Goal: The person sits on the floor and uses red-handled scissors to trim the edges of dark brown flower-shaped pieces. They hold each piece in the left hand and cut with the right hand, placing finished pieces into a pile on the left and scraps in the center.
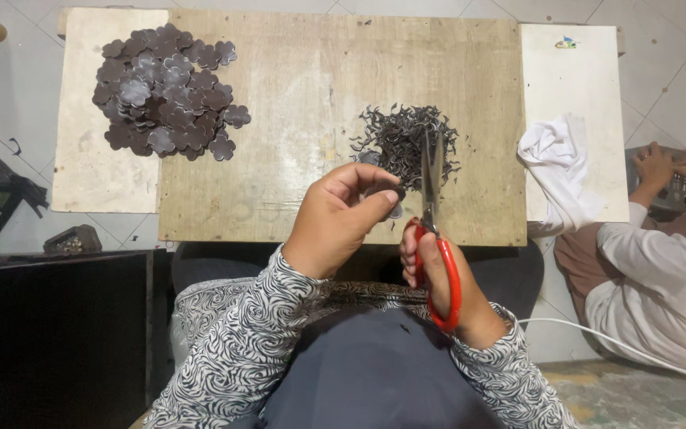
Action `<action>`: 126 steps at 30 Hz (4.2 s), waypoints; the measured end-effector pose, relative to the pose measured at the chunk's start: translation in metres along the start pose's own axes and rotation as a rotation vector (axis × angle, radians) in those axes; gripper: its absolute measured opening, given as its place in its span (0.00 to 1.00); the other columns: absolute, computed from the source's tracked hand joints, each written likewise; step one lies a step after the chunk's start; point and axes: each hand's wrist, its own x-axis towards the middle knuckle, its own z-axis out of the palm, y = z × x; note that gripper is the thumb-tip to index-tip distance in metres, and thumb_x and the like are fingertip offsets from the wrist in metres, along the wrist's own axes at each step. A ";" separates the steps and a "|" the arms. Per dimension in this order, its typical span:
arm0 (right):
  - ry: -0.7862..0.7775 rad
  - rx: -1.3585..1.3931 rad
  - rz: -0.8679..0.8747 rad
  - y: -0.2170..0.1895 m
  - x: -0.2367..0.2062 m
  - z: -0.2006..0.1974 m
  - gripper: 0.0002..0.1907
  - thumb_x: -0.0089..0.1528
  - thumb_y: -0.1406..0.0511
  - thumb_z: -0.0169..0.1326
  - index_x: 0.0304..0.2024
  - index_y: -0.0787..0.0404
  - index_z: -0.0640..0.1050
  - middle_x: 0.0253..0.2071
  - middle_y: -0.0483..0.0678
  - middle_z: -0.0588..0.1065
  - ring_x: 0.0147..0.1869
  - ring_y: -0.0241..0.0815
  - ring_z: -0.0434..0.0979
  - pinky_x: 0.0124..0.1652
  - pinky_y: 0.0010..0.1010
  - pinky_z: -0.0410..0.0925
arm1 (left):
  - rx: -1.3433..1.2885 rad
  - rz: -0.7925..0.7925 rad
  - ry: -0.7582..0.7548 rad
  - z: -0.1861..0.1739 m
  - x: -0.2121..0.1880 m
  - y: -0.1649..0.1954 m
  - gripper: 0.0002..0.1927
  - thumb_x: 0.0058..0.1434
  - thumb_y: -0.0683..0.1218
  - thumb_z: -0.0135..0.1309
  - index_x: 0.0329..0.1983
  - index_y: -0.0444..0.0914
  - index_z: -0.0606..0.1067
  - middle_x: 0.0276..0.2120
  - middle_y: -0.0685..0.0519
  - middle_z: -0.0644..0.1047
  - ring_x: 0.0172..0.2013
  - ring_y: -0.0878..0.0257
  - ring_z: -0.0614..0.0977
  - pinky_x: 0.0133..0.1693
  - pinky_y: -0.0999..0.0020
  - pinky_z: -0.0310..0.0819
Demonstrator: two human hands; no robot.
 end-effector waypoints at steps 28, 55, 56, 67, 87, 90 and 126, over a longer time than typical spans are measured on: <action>-0.059 -0.522 -0.048 -0.015 -0.003 0.009 0.24 0.70 0.46 0.43 0.39 0.60 0.69 0.29 0.39 0.64 0.31 0.29 0.62 0.31 0.23 0.62 | 0.043 0.030 0.127 0.005 -0.002 0.003 0.14 0.62 0.36 0.59 0.48 0.32 0.70 0.34 0.53 0.79 0.34 0.73 0.79 0.37 0.79 0.74; -0.046 -0.250 0.106 -0.002 -0.004 -0.002 0.23 0.70 0.46 0.41 0.39 0.58 0.69 0.30 0.40 0.63 0.31 0.30 0.61 0.31 0.23 0.61 | 0.154 -0.024 -0.001 -0.009 -0.004 0.012 0.19 0.66 0.38 0.49 0.60 0.36 0.72 0.43 0.54 0.79 0.40 0.70 0.82 0.37 0.76 0.75; -0.049 -0.251 0.106 -0.002 -0.004 -0.001 0.23 0.70 0.47 0.41 0.39 0.58 0.69 0.30 0.40 0.63 0.32 0.30 0.61 0.32 0.23 0.61 | 0.110 -0.003 0.001 -0.009 -0.002 0.010 0.18 0.65 0.38 0.50 0.58 0.36 0.71 0.43 0.54 0.79 0.41 0.70 0.81 0.40 0.77 0.76; -0.134 -0.291 0.081 -0.005 -0.004 0.003 0.27 0.68 0.43 0.44 0.43 0.60 0.70 0.36 0.42 0.65 0.36 0.31 0.64 0.38 0.23 0.65 | 0.113 -0.009 0.051 -0.007 0.000 0.006 0.13 0.64 0.39 0.57 0.50 0.30 0.72 0.39 0.52 0.81 0.38 0.72 0.81 0.41 0.77 0.78; -0.123 -0.374 -0.004 -0.005 -0.003 0.008 0.29 0.68 0.41 0.41 0.43 0.61 0.70 0.36 0.42 0.66 0.37 0.32 0.66 0.38 0.24 0.67 | 0.028 0.062 0.093 0.005 -0.002 0.003 0.14 0.63 0.36 0.57 0.50 0.32 0.69 0.40 0.52 0.80 0.39 0.71 0.81 0.42 0.78 0.78; -0.126 -0.421 -0.023 -0.008 -0.003 0.009 0.30 0.67 0.41 0.40 0.43 0.61 0.70 0.37 0.42 0.67 0.38 0.31 0.67 0.39 0.24 0.68 | 0.045 0.059 0.102 0.005 -0.002 0.003 0.14 0.63 0.36 0.57 0.50 0.32 0.68 0.40 0.51 0.79 0.40 0.71 0.81 0.43 0.77 0.78; -0.082 -0.314 0.021 -0.003 -0.003 0.008 0.28 0.68 0.41 0.43 0.35 0.58 0.67 0.28 0.39 0.61 0.28 0.29 0.57 0.27 0.22 0.57 | 0.014 0.066 0.121 0.004 -0.001 0.006 0.17 0.63 0.35 0.57 0.52 0.32 0.67 0.42 0.50 0.79 0.42 0.70 0.81 0.44 0.77 0.78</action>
